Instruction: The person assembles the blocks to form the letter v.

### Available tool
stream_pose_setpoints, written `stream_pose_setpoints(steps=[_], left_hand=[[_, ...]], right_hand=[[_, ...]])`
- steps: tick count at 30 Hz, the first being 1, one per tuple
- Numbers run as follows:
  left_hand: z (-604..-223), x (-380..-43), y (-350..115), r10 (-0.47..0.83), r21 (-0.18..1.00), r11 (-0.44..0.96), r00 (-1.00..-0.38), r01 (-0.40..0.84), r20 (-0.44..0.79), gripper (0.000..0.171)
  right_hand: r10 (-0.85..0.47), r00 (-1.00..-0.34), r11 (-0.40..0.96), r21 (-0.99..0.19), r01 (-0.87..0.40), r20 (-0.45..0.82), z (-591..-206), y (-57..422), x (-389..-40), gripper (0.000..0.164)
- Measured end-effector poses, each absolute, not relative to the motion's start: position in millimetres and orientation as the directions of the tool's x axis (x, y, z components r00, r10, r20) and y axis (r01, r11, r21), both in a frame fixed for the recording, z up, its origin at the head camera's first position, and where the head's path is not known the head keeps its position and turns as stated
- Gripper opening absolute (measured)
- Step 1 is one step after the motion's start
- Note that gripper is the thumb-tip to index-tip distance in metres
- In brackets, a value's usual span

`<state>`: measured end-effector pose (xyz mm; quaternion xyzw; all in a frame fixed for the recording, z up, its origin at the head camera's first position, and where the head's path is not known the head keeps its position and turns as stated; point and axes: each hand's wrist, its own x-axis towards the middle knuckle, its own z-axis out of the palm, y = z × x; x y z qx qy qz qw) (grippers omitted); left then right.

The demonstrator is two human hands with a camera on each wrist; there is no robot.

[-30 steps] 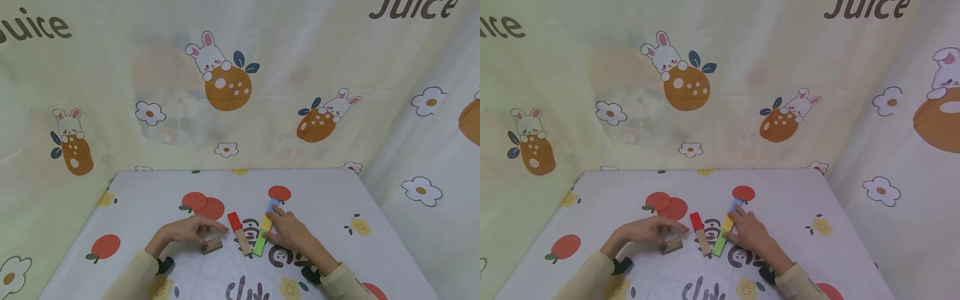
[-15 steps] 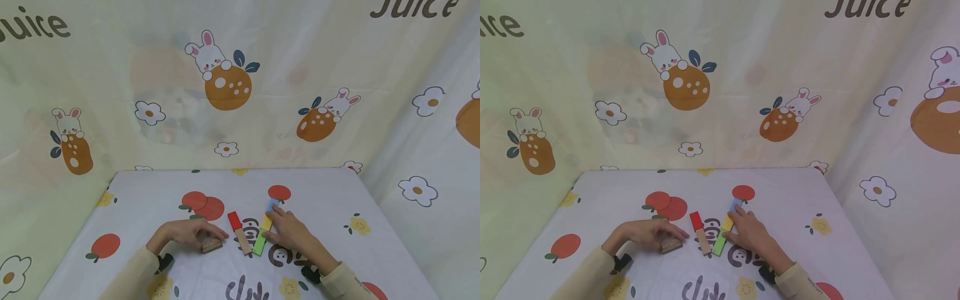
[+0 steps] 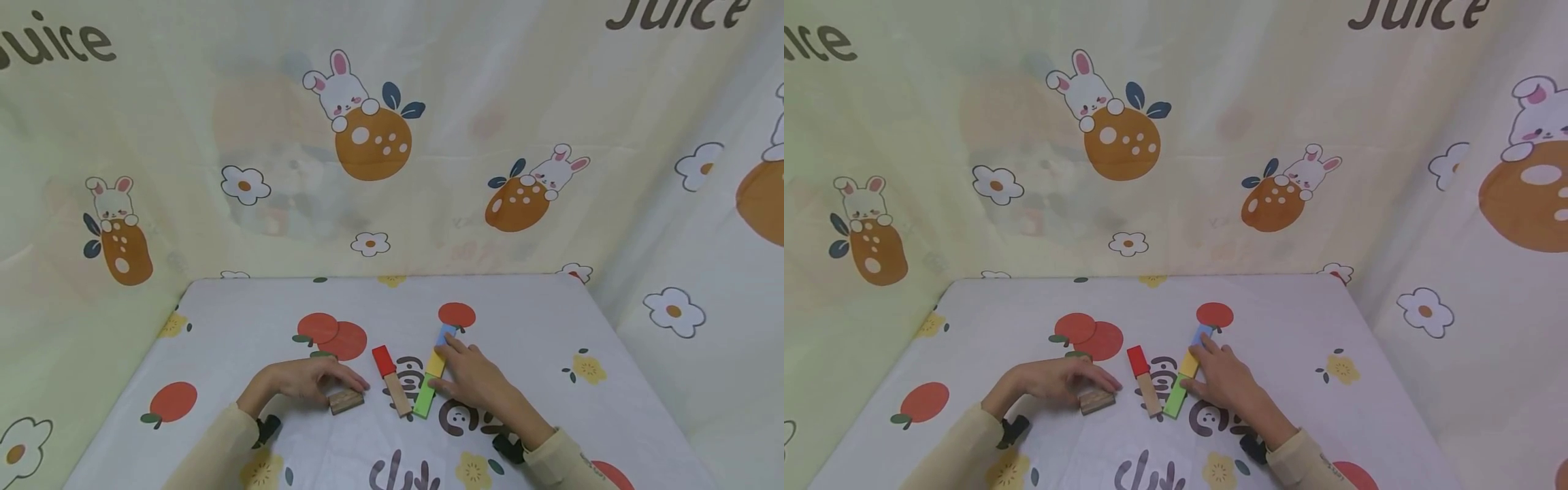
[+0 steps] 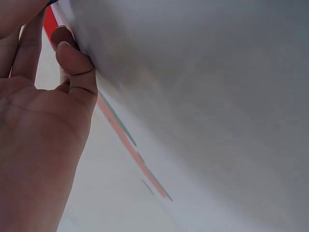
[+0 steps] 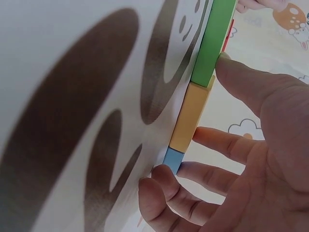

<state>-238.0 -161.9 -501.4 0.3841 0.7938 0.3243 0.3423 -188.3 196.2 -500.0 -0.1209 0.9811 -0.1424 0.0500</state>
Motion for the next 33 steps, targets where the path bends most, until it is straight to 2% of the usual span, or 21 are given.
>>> stream_pose_setpoints(steps=[14, 24, 26, 33], left_hand=[[-498.8, -235.9, -161.6, 0.798, 0.756, 0.533, -0.521, 0.380, -0.302, 0.062], [-503.4, -239.4, -164.8, 0.806, 0.784, 0.473, -0.557, 0.402, -0.201, 0.062], [-504.7, -240.7, -164.9, 0.790, 0.787, 0.477, -0.584, 0.391, -0.189, 0.062], [-507.2, -245.8, -159.9, 0.661, 0.803, 0.492, -0.744, 0.336, -0.094, 0.064]], right_hand=[[-0.263, -0.963, 0.925, -0.301, -0.233, -0.063, -502.8, 197.4, -185.9, 0.072], [-0.252, -0.965, 0.931, -0.289, -0.223, -0.068, -500.4, 196.2, -187.2, 0.072], [-0.251, -0.965, 0.931, -0.288, -0.222, -0.069, -500.0, 196.0, -187.2, 0.072], [-0.260, -0.964, 0.929, -0.286, -0.235, -0.055, -501.3, 197.2, -188.1, 0.072]])
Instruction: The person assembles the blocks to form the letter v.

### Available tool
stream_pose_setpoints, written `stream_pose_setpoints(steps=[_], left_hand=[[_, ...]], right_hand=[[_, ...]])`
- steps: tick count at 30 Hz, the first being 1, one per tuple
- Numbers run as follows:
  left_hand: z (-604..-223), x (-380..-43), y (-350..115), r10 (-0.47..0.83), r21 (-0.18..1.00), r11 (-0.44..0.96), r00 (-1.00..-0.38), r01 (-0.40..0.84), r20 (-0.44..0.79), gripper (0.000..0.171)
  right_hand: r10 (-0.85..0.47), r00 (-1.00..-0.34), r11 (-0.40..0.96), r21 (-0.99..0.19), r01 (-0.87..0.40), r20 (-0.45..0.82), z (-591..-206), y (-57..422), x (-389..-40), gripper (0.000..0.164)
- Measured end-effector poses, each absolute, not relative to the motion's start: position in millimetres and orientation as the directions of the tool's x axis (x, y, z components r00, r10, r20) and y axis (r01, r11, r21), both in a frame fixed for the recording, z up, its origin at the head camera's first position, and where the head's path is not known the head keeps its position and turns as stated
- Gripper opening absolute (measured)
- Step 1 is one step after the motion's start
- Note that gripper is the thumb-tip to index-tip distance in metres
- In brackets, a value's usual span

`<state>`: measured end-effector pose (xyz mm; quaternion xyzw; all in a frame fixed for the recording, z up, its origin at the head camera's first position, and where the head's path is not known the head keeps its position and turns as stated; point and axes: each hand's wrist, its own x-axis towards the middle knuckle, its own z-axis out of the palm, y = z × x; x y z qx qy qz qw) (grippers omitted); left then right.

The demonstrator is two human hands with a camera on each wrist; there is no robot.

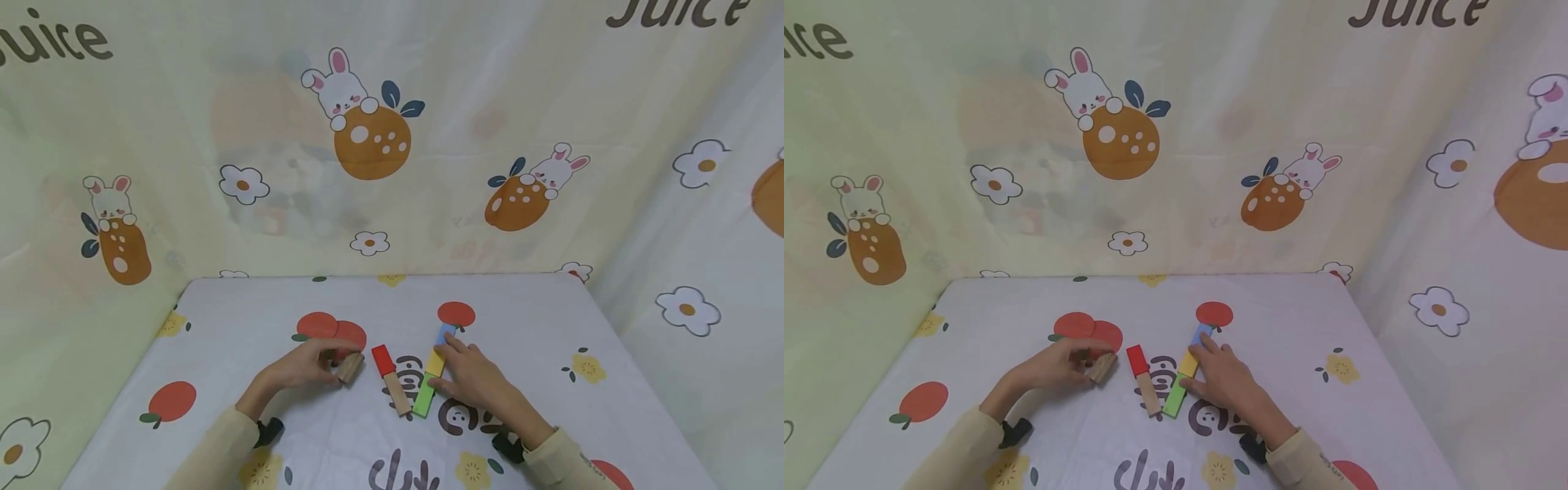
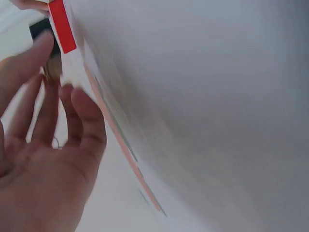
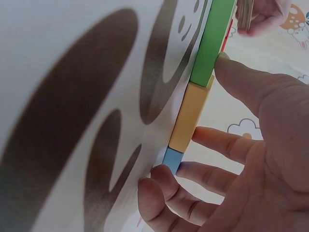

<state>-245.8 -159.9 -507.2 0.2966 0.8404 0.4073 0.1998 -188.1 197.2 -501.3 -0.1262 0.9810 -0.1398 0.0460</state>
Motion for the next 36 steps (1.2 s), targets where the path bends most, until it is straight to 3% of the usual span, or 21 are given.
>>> stream_pose_setpoints(steps=[8, 13, 24, 36], left_hand=[[-504, -248, -150, 0.445, 0.829, 0.525, -0.892, 0.193, -0.074, 0.062], [-503, -249, -146, 0.287, 0.857, 0.509, -0.954, 0.075, -0.087, 0.060], [-506, -250, -136, 0.111, 0.867, 0.495, -0.985, -0.060, -0.131, 0.060], [-507, -252, -121, 0.064, 0.849, 0.525, -0.992, -0.060, -0.110, 0.056]], right_hand=[[-0.266, -0.962, 0.927, -0.288, -0.239, -0.058, -500, 198, -188, 0.073], [-0.266, -0.963, 0.928, -0.282, -0.243, -0.047, -501, 197, -187, 0.072], [-0.260, -0.965, 0.929, -0.285, -0.236, -0.047, -502, 197, -187, 0.072], [-0.261, -0.963, 0.929, -0.286, -0.233, -0.061, -502, 197, -189, 0.074]])
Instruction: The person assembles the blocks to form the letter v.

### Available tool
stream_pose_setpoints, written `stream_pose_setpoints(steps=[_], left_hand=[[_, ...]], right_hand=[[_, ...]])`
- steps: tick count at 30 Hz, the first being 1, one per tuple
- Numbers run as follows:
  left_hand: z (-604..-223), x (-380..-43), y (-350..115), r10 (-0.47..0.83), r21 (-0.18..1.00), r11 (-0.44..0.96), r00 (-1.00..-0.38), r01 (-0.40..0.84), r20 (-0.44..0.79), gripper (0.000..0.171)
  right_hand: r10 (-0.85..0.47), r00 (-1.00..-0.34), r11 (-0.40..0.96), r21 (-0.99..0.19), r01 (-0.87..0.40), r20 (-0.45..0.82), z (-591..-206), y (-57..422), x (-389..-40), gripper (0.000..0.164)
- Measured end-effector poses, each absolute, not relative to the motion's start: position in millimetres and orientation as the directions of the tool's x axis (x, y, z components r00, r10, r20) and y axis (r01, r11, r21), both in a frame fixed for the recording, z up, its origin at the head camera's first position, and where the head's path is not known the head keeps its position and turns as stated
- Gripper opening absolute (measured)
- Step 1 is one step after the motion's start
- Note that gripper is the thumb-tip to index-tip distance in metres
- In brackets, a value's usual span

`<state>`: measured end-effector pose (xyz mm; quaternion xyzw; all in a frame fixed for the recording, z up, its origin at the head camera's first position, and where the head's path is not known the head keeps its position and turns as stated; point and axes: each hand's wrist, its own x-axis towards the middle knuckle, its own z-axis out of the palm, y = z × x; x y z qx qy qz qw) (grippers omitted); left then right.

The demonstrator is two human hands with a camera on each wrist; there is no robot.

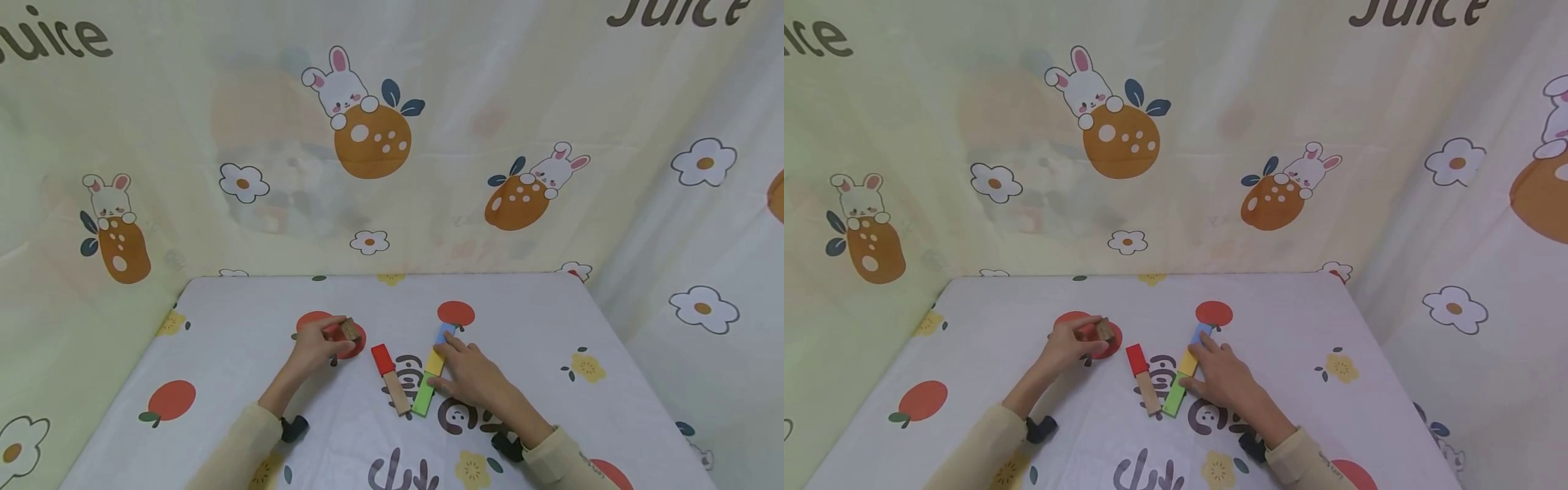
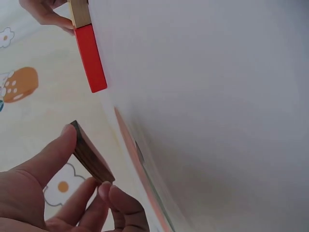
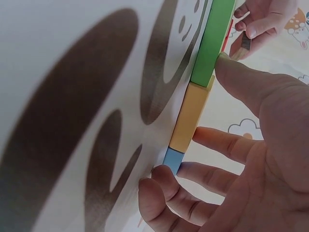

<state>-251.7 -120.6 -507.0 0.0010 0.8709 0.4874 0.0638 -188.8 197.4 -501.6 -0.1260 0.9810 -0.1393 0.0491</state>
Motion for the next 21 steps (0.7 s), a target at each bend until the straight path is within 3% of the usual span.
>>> stream_pose_setpoints(steps=[21], left_hand=[[-508, -256, -97, 0.053, 0.816, 0.574, -0.992, -0.063, -0.114, 0.056]], right_hand=[[-0.253, -0.965, 0.929, -0.297, -0.221, -0.073, -500, 197, -188, 0.073]])
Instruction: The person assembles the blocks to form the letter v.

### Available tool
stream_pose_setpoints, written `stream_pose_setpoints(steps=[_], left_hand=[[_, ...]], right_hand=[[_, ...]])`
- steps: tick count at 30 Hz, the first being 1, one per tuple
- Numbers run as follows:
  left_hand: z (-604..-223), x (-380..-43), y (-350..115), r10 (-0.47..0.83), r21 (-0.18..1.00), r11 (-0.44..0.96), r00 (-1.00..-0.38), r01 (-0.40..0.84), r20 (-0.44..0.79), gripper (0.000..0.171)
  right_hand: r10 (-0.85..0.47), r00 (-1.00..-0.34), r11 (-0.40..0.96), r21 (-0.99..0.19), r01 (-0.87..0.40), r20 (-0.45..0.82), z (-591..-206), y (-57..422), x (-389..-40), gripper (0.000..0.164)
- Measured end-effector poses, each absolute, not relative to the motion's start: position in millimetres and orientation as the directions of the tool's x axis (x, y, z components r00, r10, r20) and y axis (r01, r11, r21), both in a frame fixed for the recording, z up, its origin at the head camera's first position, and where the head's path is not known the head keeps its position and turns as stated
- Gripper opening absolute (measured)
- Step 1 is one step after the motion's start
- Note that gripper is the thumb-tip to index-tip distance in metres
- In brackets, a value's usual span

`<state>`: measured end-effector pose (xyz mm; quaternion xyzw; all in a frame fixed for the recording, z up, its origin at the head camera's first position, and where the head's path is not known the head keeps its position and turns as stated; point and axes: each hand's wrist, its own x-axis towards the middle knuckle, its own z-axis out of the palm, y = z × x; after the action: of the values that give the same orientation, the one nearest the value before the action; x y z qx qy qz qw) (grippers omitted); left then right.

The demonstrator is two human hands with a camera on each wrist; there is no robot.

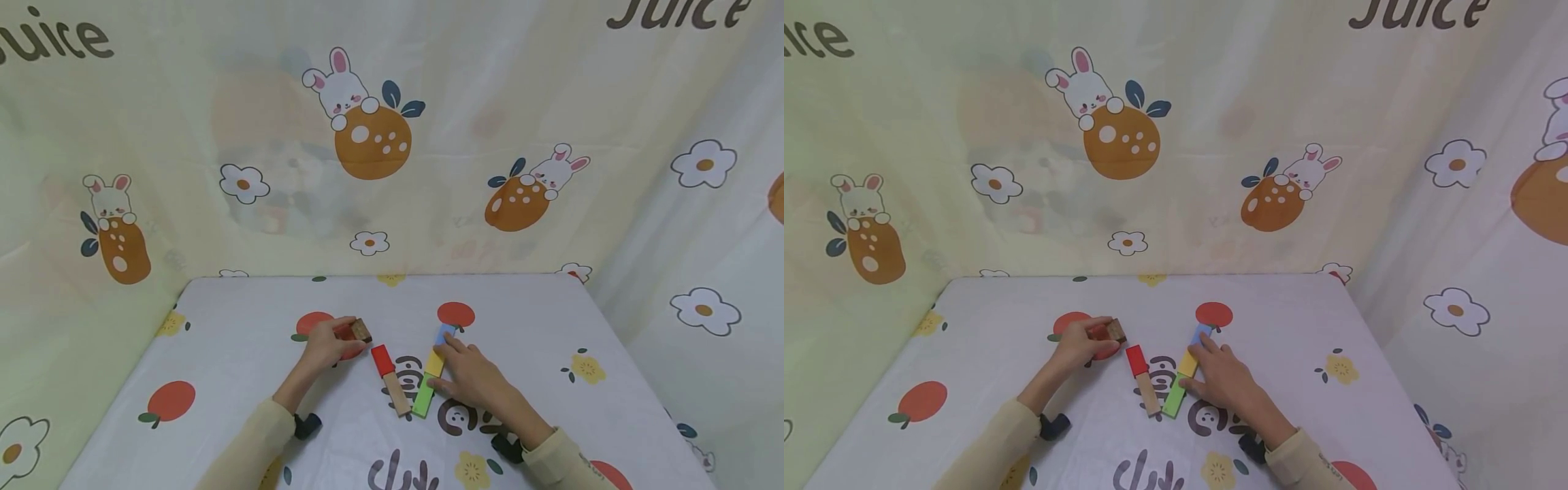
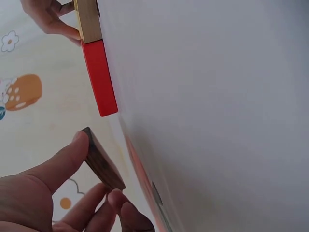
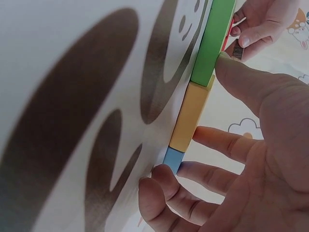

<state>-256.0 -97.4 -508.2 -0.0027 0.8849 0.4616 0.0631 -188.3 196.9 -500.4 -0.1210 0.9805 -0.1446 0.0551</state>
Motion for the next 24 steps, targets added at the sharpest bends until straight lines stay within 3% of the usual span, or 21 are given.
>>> stream_pose_setpoints(steps=[24], left_hand=[[-510, -258, -79, 0.109, 0.808, 0.588, -0.986, -0.037, -0.124, 0.056]], right_hand=[[-0.276, -0.959, 0.924, -0.294, -0.247, -0.063, -502, 200, -189, 0.072]])
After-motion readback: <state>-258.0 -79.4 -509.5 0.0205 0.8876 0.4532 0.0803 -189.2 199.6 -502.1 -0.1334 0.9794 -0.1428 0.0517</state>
